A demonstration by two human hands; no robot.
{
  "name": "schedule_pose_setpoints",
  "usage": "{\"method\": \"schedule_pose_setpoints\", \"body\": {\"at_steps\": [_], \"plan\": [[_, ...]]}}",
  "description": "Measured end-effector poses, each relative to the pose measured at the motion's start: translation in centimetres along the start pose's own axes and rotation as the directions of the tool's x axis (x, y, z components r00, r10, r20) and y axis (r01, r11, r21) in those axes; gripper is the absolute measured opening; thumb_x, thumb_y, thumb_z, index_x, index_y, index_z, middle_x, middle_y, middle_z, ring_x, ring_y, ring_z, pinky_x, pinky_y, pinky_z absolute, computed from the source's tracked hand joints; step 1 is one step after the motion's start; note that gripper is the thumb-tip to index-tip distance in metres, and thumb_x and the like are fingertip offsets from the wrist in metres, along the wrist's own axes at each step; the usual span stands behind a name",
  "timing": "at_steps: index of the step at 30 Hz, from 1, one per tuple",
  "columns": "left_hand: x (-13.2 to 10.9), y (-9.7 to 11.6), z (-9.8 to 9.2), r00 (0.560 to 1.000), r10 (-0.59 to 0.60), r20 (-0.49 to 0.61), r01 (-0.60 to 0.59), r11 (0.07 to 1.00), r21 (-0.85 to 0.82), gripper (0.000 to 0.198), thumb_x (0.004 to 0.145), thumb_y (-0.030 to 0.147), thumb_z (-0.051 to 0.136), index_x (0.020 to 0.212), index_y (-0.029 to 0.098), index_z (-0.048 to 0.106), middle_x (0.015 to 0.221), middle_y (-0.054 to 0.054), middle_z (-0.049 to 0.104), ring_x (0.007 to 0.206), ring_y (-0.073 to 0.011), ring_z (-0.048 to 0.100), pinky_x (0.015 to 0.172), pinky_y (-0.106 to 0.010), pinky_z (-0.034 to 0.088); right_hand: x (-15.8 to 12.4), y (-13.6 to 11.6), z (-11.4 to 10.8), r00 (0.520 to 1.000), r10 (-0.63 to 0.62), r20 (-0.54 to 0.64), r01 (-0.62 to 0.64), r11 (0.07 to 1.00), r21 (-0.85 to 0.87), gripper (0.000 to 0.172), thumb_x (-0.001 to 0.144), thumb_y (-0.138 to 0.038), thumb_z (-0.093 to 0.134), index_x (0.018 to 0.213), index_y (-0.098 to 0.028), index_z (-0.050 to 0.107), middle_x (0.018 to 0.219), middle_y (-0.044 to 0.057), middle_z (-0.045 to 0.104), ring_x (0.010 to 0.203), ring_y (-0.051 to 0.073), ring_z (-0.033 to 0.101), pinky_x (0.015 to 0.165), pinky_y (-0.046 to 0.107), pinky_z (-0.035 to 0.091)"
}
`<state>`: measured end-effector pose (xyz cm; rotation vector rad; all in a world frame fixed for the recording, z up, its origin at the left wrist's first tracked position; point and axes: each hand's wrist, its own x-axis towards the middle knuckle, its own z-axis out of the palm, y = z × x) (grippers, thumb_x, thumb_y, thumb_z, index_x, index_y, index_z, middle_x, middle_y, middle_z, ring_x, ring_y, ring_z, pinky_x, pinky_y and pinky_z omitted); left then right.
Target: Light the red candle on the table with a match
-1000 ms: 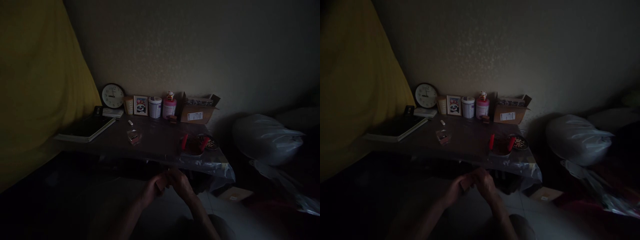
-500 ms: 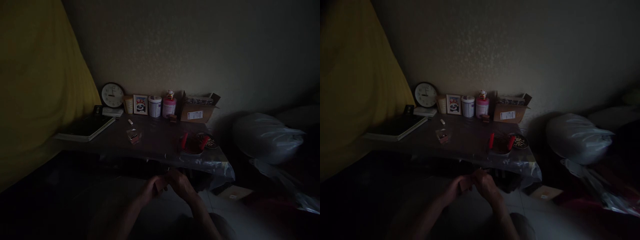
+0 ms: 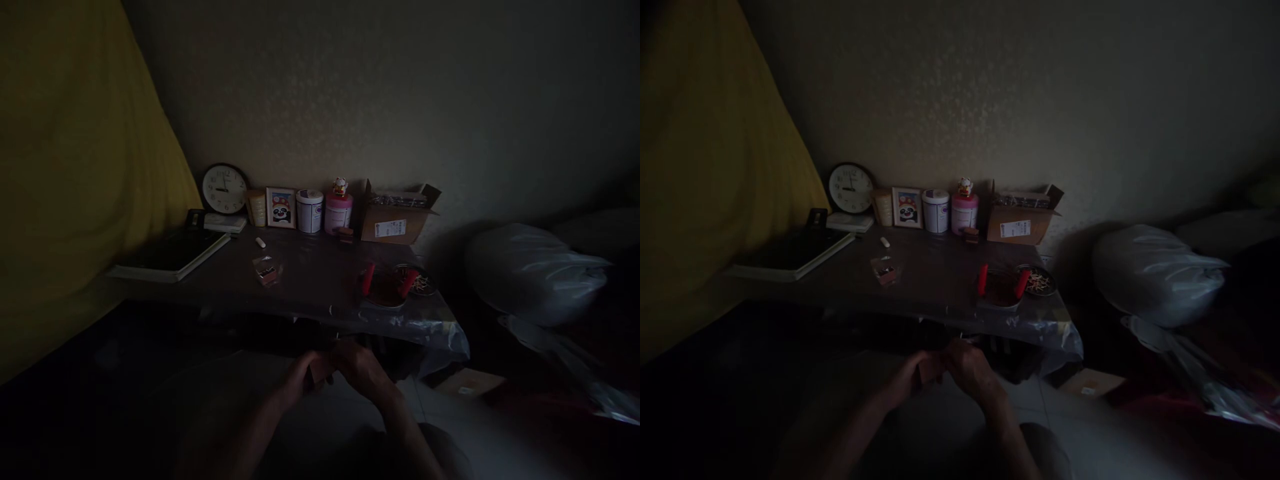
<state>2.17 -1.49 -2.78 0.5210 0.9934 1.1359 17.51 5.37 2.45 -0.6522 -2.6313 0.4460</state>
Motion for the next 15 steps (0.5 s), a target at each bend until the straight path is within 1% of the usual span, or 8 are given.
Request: {"method": "schedule_pose_setpoints", "body": {"at_steps": [4, 10, 15], "plan": [[-0.1, 0.08, 0.21, 1.0, 0.0, 0.008, 0.0, 1.0, 0.007, 0.039, 0.074, 0.042, 0.043, 0.077, 0.012, 0.068, 0.053, -0.004, 0.063, 0.041, -0.0112, 0.043, 0.042, -0.025, 0.017, -0.06, -0.02, 0.06, 1.0, 0.01, 0.009, -0.01, 1.0, 0.008, 0.017, 0.085, -0.012, 0.046, 0.077, -0.019, 0.059, 0.078, 0.003, 0.062, 0.07, 0.014, 0.059, 0.061, 0.022, 0.043], [-0.23, 0.5, 0.21, 1.0, -0.01, 0.016, 0.01, 1.0, -0.023, 0.038, 0.074, 0.042, 0.043, 0.076, 0.012, 0.067, 0.058, -0.005, 0.063, 0.049, -0.0125, 0.048, 0.046, -0.024, 0.024, -0.01, 0.0, -0.03, 0.999, 0.043, -0.012, -0.043, 0.999, 0.032, 0.017, 0.086, -0.013, 0.044, 0.078, -0.018, 0.058, 0.074, 0.002, 0.06, 0.066, 0.012, 0.058, 0.059, 0.02, 0.042], [-0.06, 0.48, -0.04, 0.999, -0.034, 0.0, 0.034, 0.998, -0.052, 0.037, 0.072, 0.042, 0.044, 0.077, 0.013, 0.066, 0.058, -0.005, 0.064, 0.05, -0.0135, 0.05, 0.047, -0.024, 0.026, 0.08, 0.22, 0.14, 0.999, 0.037, -0.005, -0.037, 0.998, 0.053, 0.017, 0.085, -0.012, 0.046, 0.08, -0.019, 0.06, 0.079, 0.002, 0.062, 0.072, 0.012, 0.061, 0.062, 0.019, 0.043]]}}
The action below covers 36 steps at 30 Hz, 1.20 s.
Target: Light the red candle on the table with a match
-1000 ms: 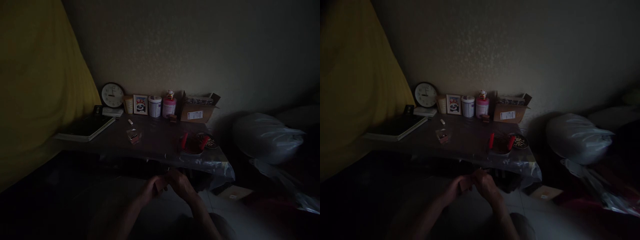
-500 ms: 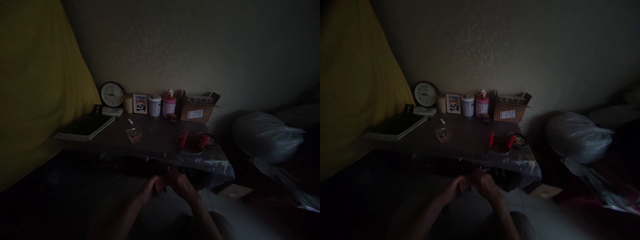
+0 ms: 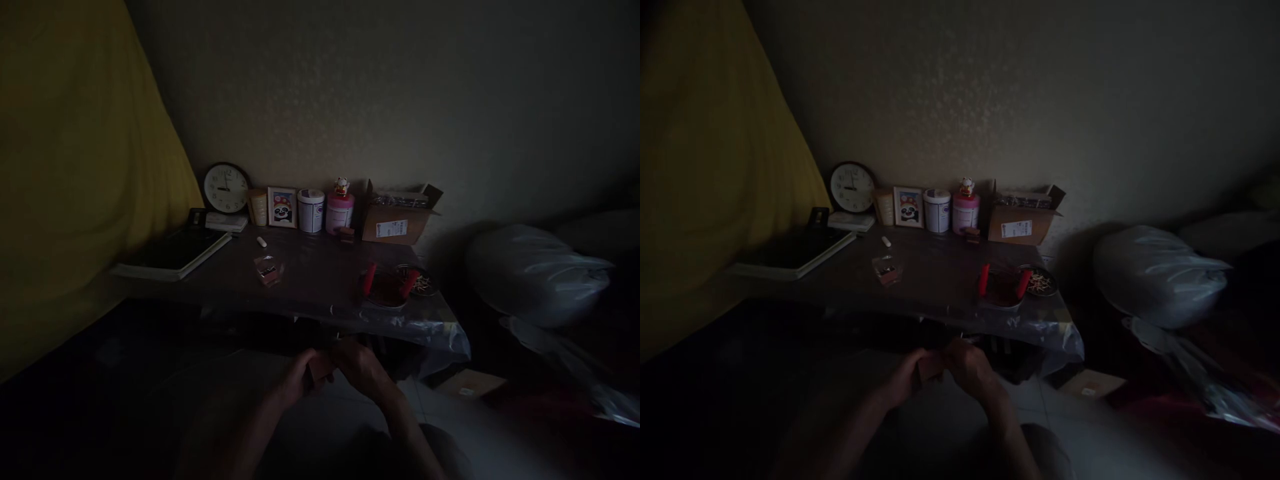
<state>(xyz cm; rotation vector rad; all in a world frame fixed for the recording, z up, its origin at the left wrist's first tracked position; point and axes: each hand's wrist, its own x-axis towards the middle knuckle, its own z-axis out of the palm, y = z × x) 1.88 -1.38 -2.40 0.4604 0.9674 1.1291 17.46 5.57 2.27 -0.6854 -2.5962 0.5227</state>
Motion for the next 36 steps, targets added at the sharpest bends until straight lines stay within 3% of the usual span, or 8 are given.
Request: {"method": "schedule_pose_setpoints", "body": {"at_steps": [12, 18, 22, 28, 36], "plan": [[-0.6, 0.2, 0.5, 0.999, -0.039, -0.019, 0.039, 0.999, 0.017, 0.037, 0.069, 0.043, 0.048, 0.074, 0.013, 0.067, 0.055, -0.006, 0.064, 0.044, -0.0126, 0.048, 0.043, -0.024, 0.021, -0.2, 0.0, 0.3, 1.0, -0.013, 0.003, 0.013, 1.0, -0.027, 0.012, 0.083, -0.012, 0.047, 0.078, -0.019, 0.056, 0.075, 0.001, 0.06, 0.066, 0.012, 0.057, 0.058, 0.02, 0.039], [-0.2, -0.4, -0.1, 0.999, 0.022, 0.025, -0.023, 1.0, 0.01, 0.036, 0.073, 0.042, 0.047, 0.076, 0.013, 0.068, 0.058, -0.006, 0.065, 0.048, -0.0135, 0.052, 0.043, -0.024, 0.025, -0.2, -0.4, 0.1, 1.0, -0.011, -0.002, 0.011, 1.0, -0.027, 0.011, 0.082, -0.011, 0.047, 0.078, -0.019, 0.054, 0.075, 0.001, 0.059, 0.065, 0.012, 0.055, 0.057, 0.02, 0.038], [0.0, -0.4, 0.0, 0.998, 0.057, 0.021, -0.057, 0.998, -0.03, 0.036, 0.074, 0.038, 0.047, 0.089, 0.015, 0.069, 0.069, -0.007, 0.069, 0.054, -0.0147, 0.056, 0.045, -0.023, 0.028, -0.3, 0.1, 0.2, 1.0, 0.007, -0.015, -0.008, 1.0, -0.022, 0.011, 0.083, -0.013, 0.046, 0.078, -0.018, 0.054, 0.074, 0.002, 0.059, 0.064, 0.012, 0.055, 0.056, 0.021, 0.038], [-0.1, 0.1, 0.2, 0.997, 0.056, -0.053, -0.061, 0.992, -0.109, 0.035, 0.073, 0.033, 0.051, 0.101, 0.018, 0.066, 0.081, -0.007, 0.07, 0.067, -0.0152, 0.06, 0.046, -0.021, 0.029, -0.3, 0.9, 0.1, 0.999, 0.03, -0.034, -0.03, 0.999, 0.019, 0.013, 0.084, -0.011, 0.046, 0.08, -0.019, 0.055, 0.075, 0.001, 0.061, 0.065, 0.011, 0.057, 0.057, 0.02, 0.04], [0.5, -0.4, 0.0, 0.981, 0.048, -0.189, -0.073, 0.989, -0.129, 0.029, 0.07, 0.036, 0.056, 0.092, 0.021, 0.066, 0.075, -0.002, 0.066, 0.06, -0.0122, 0.055, 0.049, -0.022, 0.033, -0.1, 0.6, -0.2, 0.996, -0.022, -0.086, 0.032, 0.994, 0.108, 0.015, 0.084, -0.012, 0.048, 0.082, -0.02, 0.06, 0.084, 0.002, 0.059, 0.075, 0.013, 0.057, 0.066, 0.021, 0.044]]}}
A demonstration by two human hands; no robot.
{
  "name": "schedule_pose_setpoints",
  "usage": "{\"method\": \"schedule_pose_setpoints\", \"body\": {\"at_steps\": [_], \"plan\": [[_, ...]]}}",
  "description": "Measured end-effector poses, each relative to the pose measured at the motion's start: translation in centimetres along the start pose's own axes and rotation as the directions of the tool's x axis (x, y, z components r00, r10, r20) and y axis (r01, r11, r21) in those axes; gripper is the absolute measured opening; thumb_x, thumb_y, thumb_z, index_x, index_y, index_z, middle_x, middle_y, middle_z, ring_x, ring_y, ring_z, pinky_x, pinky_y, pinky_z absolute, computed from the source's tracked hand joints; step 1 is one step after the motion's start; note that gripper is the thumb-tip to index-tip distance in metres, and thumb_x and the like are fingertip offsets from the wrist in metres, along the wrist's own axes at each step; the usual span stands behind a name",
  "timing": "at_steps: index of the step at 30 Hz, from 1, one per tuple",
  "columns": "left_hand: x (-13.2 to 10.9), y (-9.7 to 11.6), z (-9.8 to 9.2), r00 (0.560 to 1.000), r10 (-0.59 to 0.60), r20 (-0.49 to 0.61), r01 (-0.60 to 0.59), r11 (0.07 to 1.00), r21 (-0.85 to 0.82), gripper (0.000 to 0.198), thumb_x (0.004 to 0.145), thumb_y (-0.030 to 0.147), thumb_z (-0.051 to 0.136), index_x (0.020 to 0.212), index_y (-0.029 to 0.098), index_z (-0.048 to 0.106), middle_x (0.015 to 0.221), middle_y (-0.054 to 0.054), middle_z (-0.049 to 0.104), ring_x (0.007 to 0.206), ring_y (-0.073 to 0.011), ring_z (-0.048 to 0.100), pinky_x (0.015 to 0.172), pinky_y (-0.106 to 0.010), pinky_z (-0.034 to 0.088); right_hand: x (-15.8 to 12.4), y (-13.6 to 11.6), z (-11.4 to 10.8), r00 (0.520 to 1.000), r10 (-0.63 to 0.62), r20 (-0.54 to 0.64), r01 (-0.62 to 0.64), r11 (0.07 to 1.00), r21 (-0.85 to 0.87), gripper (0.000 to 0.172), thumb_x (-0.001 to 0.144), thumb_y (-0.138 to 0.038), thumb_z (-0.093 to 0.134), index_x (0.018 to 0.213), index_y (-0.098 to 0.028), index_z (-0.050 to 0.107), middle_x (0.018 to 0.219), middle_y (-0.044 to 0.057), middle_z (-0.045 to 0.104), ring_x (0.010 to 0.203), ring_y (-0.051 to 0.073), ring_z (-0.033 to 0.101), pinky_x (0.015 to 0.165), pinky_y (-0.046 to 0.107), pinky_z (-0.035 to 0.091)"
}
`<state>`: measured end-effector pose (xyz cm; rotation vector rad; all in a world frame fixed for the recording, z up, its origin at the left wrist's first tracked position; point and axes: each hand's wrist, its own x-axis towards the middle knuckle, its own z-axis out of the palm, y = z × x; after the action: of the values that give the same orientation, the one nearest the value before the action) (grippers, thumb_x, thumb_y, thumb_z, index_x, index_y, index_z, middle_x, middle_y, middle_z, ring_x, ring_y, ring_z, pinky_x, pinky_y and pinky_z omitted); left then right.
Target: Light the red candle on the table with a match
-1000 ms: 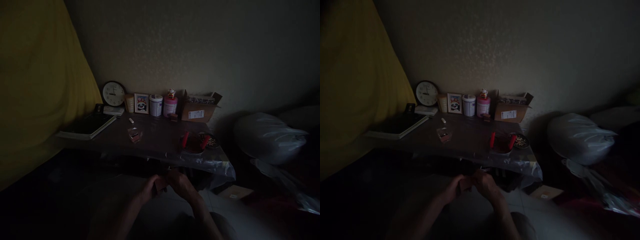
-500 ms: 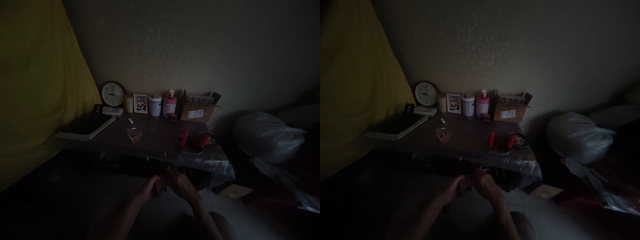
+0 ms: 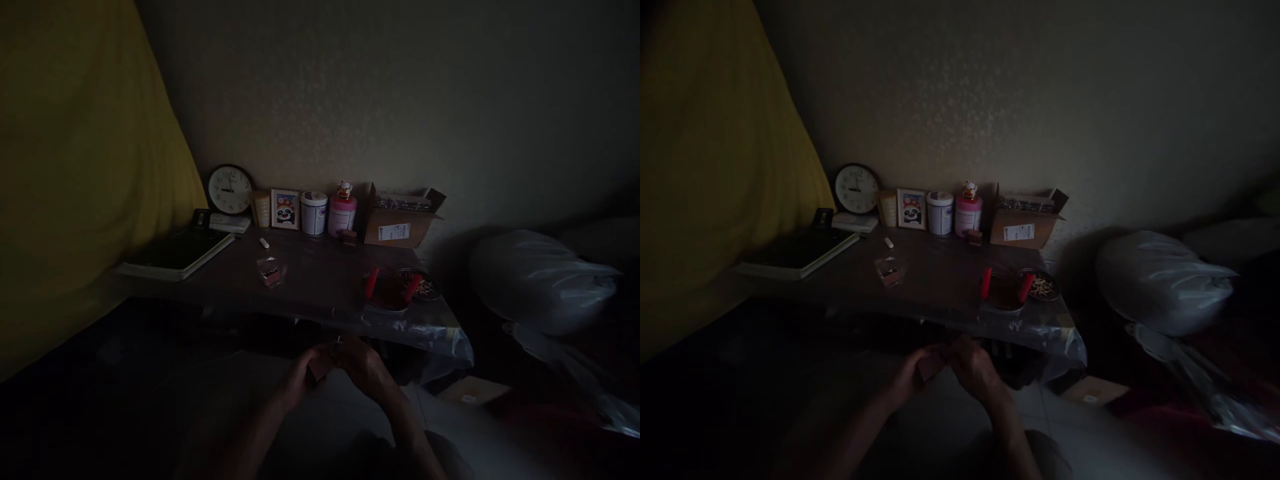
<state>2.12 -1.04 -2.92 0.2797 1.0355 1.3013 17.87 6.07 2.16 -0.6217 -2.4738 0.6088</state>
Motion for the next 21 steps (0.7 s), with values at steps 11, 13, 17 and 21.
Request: {"method": "schedule_pose_setpoints", "body": {"at_steps": [11, 13, 17, 21], "plan": [[-0.8, -0.4, 1.2, 0.993, 0.1, 0.059, -0.106, 0.988, 0.115, 0.028, 0.073, 0.044, 0.055, 0.074, 0.018, 0.066, 0.048, 0.004, 0.051, 0.042, -0.0106, 0.043, 0.042, -0.023, 0.024, 0.5, -1.5, 0.4, 0.995, 0.09, -0.032, -0.083, 0.978, 0.191, 0.021, 0.076, -0.006, 0.049, 0.083, -0.019, 0.065, 0.082, 0.003, 0.06, 0.077, 0.015, 0.058, 0.07, 0.025, 0.046], [-1.1, -0.1, 1.4, 0.99, 0.122, 0.071, -0.13, 0.985, 0.116, 0.028, 0.075, 0.043, 0.053, 0.079, 0.019, 0.067, 0.049, 0.004, 0.051, 0.041, -0.0106, 0.042, 0.042, -0.023, 0.024, 0.6, -1.5, 0.4, 0.979, 0.195, -0.055, -0.165, 0.925, 0.342, 0.017, 0.075, -0.01, 0.054, 0.081, -0.019, 0.067, 0.081, 0.003, 0.062, 0.078, 0.016, 0.059, 0.07, 0.026, 0.046], [-1.5, 0.5, 1.6, 0.979, 0.184, 0.085, -0.191, 0.977, 0.097, 0.025, 0.074, 0.035, 0.053, 0.089, 0.021, 0.067, 0.065, 0.0, 0.062, 0.049, -0.0112, 0.047, 0.044, -0.023, 0.028, 0.7, -1.4, 0.3, 0.859, 0.508, 0.062, -0.376, 0.545, 0.75, 0.014, 0.071, -0.03, 0.067, 0.08, -0.019, 0.068, 0.076, 0.001, 0.065, 0.073, 0.018, 0.061, 0.068, 0.03, 0.05], [-1.6, 0.9, 1.6, 0.968, 0.233, 0.095, -0.239, 0.969, 0.067, 0.027, 0.074, 0.032, 0.052, 0.093, 0.021, 0.067, 0.077, -0.003, 0.066, 0.053, -0.0115, 0.049, 0.044, -0.022, 0.029, 0.6, -1.1, -0.1, 0.775, 0.612, 0.161, -0.368, 0.228, 0.901, 0.024, 0.067, -0.039, 0.073, 0.078, -0.019, 0.066, 0.066, -0.002, 0.064, 0.062, 0.014, 0.06, 0.065, 0.033, 0.052]]}}
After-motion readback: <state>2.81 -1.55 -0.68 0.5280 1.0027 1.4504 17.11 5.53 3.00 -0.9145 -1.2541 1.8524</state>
